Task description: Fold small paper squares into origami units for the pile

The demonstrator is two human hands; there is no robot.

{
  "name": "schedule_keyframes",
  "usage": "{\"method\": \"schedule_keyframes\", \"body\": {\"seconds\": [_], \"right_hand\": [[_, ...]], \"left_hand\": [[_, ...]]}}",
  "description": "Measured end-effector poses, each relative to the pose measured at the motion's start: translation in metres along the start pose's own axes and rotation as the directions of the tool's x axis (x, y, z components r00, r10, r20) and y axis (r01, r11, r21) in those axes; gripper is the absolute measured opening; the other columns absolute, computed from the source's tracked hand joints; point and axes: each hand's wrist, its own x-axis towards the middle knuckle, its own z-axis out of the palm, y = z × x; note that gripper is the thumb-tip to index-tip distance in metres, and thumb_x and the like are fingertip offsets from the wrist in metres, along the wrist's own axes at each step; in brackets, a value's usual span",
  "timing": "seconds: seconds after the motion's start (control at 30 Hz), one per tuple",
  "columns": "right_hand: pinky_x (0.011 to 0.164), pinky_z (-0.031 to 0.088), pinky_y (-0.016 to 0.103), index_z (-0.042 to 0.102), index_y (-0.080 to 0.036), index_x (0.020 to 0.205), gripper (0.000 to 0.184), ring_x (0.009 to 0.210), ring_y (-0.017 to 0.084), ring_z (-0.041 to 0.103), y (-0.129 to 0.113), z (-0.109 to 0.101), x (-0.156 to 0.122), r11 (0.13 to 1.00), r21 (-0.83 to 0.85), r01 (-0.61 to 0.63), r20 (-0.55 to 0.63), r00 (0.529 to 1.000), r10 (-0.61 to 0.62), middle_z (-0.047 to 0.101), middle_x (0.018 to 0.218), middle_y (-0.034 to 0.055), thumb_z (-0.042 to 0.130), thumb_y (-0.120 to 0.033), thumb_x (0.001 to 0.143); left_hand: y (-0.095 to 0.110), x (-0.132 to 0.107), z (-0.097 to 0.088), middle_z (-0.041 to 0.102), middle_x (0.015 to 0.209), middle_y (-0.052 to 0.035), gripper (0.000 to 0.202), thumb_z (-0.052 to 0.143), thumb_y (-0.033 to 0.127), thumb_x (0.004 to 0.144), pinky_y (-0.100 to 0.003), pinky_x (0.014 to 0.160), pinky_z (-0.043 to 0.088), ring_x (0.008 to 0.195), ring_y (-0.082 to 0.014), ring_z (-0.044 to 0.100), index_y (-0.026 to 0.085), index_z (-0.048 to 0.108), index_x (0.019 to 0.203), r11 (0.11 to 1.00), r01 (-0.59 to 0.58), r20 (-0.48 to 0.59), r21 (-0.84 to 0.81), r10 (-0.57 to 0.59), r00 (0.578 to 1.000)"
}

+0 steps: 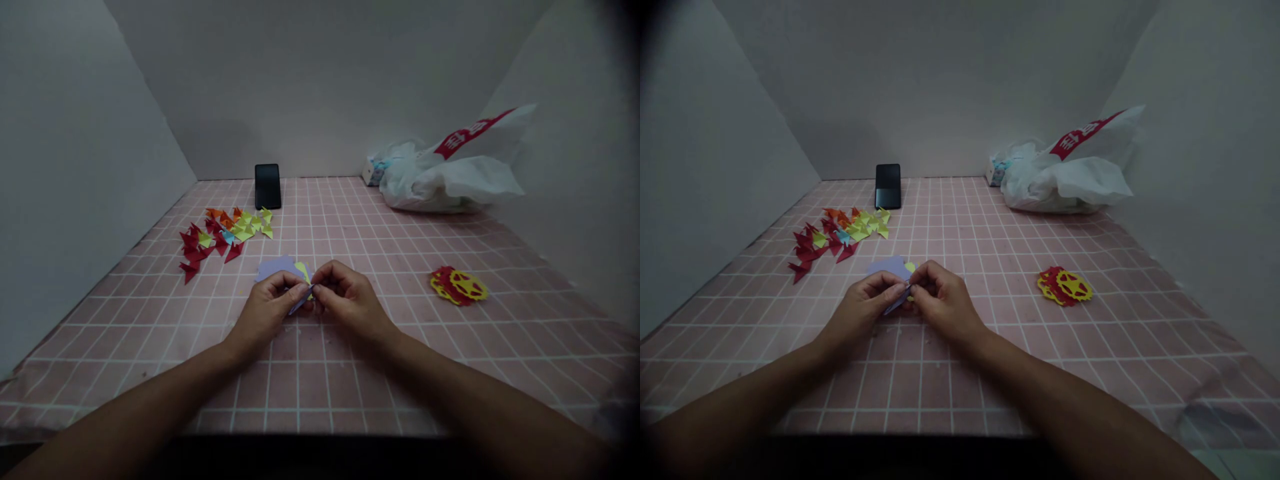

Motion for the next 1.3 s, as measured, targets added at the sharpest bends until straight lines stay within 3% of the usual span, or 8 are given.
{"method": "schedule_keyframes", "body": {"seconds": [0.7, 1.1, 1.3], "right_hand": [[0.055, 0.047, 0.026, 0.058, -0.02, 0.082, 0.006, 0.057, 0.01, 0.057, -0.0042, -0.0002, -0.0016, 0.998, 0.033, -0.047, 0.017, 0.999, 0.046, 0.06, 0.07, -0.0026, 0.062, -0.023, 0.081], [0.052, 0.046, 0.025, 0.056, -0.019, 0.077, 0.01, 0.053, 0.011, 0.058, -0.0042, -0.0001, -0.0011, 0.997, 0.023, -0.07, -0.018, 0.997, 0.07, 0.061, 0.064, -0.0029, 0.065, -0.024, 0.079], [0.052, 0.046, 0.025, 0.057, -0.019, 0.08, 0.009, 0.053, 0.01, 0.058, -0.0037, -0.0004, -0.0015, 0.993, 0.08, -0.091, 0.021, 0.996, 0.089, 0.061, 0.066, -0.003, 0.062, -0.025, 0.082]], "left_hand": [[-0.0006, -0.0005, -0.0029, 0.065, 0.072, -0.0013, 0.016, 0.067, 0.031, 0.084, -0.027, 0.069, 0.049, 0.068, -0.0139, 0.061, 0.016, 0.065, 0.078, 0.977, -0.107, -0.004, 0.184, 0.11, 0.994], [-0.0018, -0.0005, -0.0046, 0.066, 0.074, -0.0019, 0.014, 0.065, 0.029, 0.086, -0.028, 0.073, 0.048, 0.072, -0.0144, 0.06, 0.016, 0.067, 0.08, 0.962, -0.149, 0.01, 0.228, 0.151, 0.989], [-0.0013, 0.0003, -0.0053, 0.065, 0.07, -0.0002, 0.013, 0.067, 0.027, 0.083, -0.027, 0.071, 0.048, 0.069, -0.0136, 0.061, 0.017, 0.066, 0.077, 0.965, -0.143, 0.002, 0.219, 0.146, 0.989]]}}
